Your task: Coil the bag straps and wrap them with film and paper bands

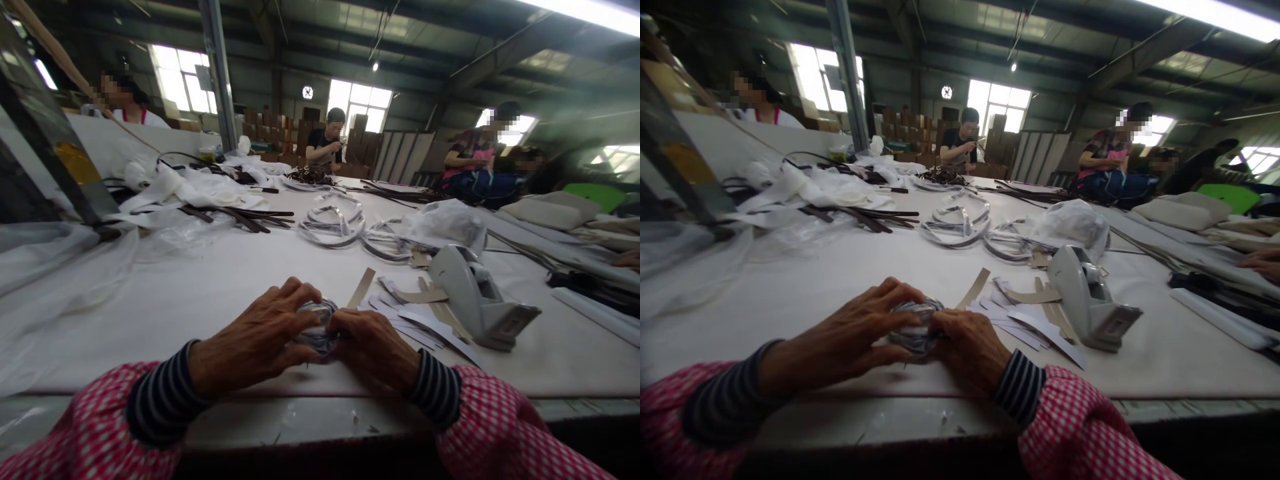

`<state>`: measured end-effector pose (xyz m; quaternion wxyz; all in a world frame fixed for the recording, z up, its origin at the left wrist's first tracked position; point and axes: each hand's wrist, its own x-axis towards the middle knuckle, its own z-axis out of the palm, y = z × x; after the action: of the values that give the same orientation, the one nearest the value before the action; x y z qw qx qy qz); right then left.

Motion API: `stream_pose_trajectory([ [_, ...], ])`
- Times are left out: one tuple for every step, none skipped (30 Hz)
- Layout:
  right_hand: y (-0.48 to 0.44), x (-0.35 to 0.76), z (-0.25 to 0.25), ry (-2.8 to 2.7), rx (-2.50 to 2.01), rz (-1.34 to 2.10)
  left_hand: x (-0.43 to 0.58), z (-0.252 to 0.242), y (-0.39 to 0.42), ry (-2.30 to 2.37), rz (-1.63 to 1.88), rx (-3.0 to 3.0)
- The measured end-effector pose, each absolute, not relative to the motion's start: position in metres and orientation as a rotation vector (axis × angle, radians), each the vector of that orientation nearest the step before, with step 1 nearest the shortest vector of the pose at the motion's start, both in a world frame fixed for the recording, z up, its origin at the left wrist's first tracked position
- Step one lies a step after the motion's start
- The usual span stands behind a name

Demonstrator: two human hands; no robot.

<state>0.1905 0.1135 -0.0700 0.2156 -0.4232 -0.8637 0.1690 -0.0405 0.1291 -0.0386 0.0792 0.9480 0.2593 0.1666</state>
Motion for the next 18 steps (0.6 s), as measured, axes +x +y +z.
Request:
stream_pose_trajectory([
  [0.114, 0.190, -0.071, -2.384, -1.154, 0.477, -0.032, -0.040, 0.126, 0.872, 0.465, 2.866],
  [0.114, 0.190, -0.071, -2.378, -1.146, 0.484, -0.024, -0.042, 0.124, 0.954, 0.423, 2.886],
  [0.114, 0.190, -0.072, -2.372, -1.147, 0.488, -0.016, -0.046, 0.122, 1.019, 0.389, 2.895],
  [0.114, 0.191, -0.072, -2.367, -1.154, 0.486, -0.010, -0.051, 0.122, 1.063, 0.376, 2.895],
  [0.114, 0.192, -0.073, -2.364, -1.160, 0.477, -0.006, -0.055, 0.122, 1.090, 0.386, 2.886],
  [0.113, 0.193, -0.074, -2.361, -1.166, 0.466, -0.005, -0.060, 0.122, 1.100, 0.409, 2.867],
  [0.113, 0.193, -0.075, -2.356, -1.176, 0.459, -0.005, -0.064, 0.123, 1.093, 0.441, 2.844],
  [0.112, 0.194, -0.076, -2.351, -1.186, 0.458, -0.007, -0.068, 0.125, 1.071, 0.468, 2.821],
  [0.111, 0.194, -0.076, -2.343, -1.195, 0.463, -0.010, -0.071, 0.127, 1.044, 0.492, 2.802],
  [0.110, 0.194, -0.076, -2.333, -1.206, 0.475, -0.013, -0.073, 0.129, 1.013, 0.509, 2.791],
  [0.108, 0.195, -0.076, -2.329, -1.210, 0.485, -0.016, -0.074, 0.130, 0.983, 0.525, 2.787],
  [0.105, 0.197, -0.075, -2.333, -1.202, 0.493, -0.019, -0.076, 0.132, 0.955, 0.542, 2.789],
  [0.102, 0.199, -0.072, -2.330, -1.185, 0.509, -0.020, -0.077, 0.133, 0.935, 0.562, 2.794],
  [0.098, 0.203, -0.069, -2.310, -1.163, 0.550, -0.021, -0.078, 0.134, 0.924, 0.578, 2.800],
  [0.094, 0.210, -0.065, -2.264, -1.149, 0.607, -0.021, -0.078, 0.134, 0.923, 0.591, 2.807],
  [0.089, 0.219, -0.059, -2.192, -1.145, 0.659, -0.020, -0.077, 0.133, 0.932, 0.592, 2.814],
  [0.085, 0.231, -0.053, -2.100, -1.165, 0.681, -0.018, -0.076, 0.132, 0.949, 0.585, 2.820],
  [0.081, 0.245, -0.047, -2.006, -1.214, 0.656, -0.016, -0.075, 0.131, 0.969, 0.571, 2.827],
])
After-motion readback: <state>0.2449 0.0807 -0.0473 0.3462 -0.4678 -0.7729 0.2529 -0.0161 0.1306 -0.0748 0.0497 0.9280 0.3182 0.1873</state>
